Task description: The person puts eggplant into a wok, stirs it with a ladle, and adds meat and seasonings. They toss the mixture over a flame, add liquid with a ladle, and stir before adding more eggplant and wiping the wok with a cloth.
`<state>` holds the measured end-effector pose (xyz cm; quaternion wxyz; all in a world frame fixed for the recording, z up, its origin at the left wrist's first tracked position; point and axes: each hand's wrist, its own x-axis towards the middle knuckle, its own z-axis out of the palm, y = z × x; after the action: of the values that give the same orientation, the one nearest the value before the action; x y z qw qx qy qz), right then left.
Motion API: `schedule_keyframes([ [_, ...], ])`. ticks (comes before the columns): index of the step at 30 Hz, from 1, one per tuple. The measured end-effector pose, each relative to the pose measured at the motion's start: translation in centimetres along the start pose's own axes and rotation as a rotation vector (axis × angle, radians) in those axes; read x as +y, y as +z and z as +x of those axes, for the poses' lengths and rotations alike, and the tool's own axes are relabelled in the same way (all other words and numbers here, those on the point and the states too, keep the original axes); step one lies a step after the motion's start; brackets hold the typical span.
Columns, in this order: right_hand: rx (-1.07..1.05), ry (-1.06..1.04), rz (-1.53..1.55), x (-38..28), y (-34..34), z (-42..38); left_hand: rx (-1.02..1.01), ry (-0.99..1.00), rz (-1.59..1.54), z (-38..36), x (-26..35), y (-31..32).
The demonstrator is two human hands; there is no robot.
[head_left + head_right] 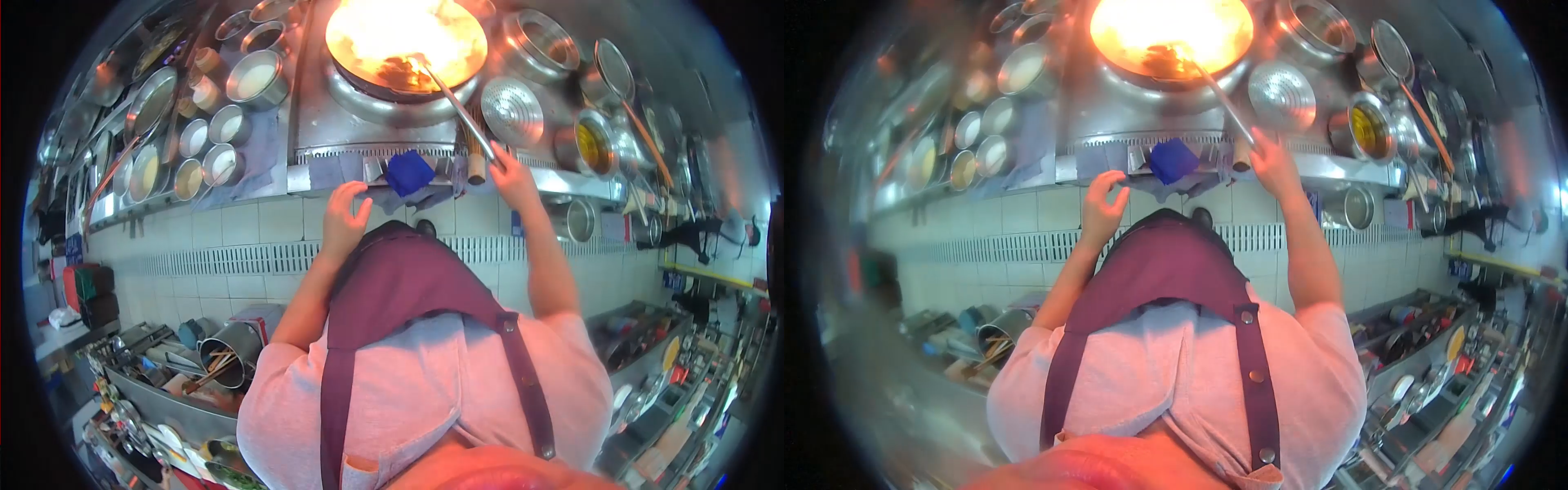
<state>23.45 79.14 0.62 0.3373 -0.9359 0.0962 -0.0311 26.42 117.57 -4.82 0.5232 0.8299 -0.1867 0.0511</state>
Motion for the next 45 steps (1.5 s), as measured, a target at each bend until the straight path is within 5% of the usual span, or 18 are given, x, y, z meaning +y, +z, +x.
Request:
schedule_keyframes([
  [4, 0.173, 0.073, 0.03, 0.4, 5.2, 1.9, -0.042, 0.067, -0.017, 0.4, 1.2, -0.1],
  [7, 0.076, 0.294, 0.42, -2.6, 7.3, 3.2, -0.076, 0.029, -0.043, 0.8, 1.1, -0.1],
  [10, -0.063, 0.318, 0.469, -4.3, 3.1, 3.7, -0.108, 0.023, -0.095, 0.5, 1.0, -0.3],
  [15, 0.302, -0.048, -0.016, -2.8, 7.9, 3.2, -0.073, -0.05, -0.118, -0.6, -0.8, -0.5],
  [18, 0.122, 0.003, -0.154, -5.7, 3.9, 6.1, -0.096, -0.062, -0.132, -1.2, -0.4, -0.9],
  [23, 0.158, 0.053, -0.137, -2.3, 6.4, 7.4, -0.055, -0.116, -0.106, -1.5, -0.3, -0.3],
  [27, 0.113, 0.035, 0.293, -1.5, 3.9, 7.2, -0.134, -0.115, -0.074, -2.1, 0.8, 0.4],
  [30, 0.004, 0.272, 0.854, -0.4, 2.6, 0.9, -0.159, -0.109, -0.044, -2.4, 0.8, 2.8],
  [33, 0.025, 0.341, 0.895, 4.1, -0.2, -4.8, -0.205, -0.125, -0.024, -2.9, 1.6, 5.8],
  [36, 0.12, 0.57, 0.765, 7.7, -6.5, -12.9, -0.33, -0.056, 0.005, -2.0, 3.4, 10.2],
  [40, 0.422, 0.712, 0.72, 18.5, -3.9, -28.6, -0.44, -0.008, 0.039, -0.6, 8.8, 17.1],
  [41, 0.481, 0.881, 0.701, 18.2, -4.8, -31.4, -0.447, -0.019, 0.015, -0.4, 9.8, 18.9],
  [42, 0.63, 0.875, 0.423, 20.6, -2.7, -34.7, -0.445, -0.031, -0.004, 0.0, 11.0, 20.9],
  [45, 0.666, 1.088, 0.392, 26.5, -1.2, -38.9, -0.631, 0.054, 0.045, 0.5, 15.9, 26.0],
])
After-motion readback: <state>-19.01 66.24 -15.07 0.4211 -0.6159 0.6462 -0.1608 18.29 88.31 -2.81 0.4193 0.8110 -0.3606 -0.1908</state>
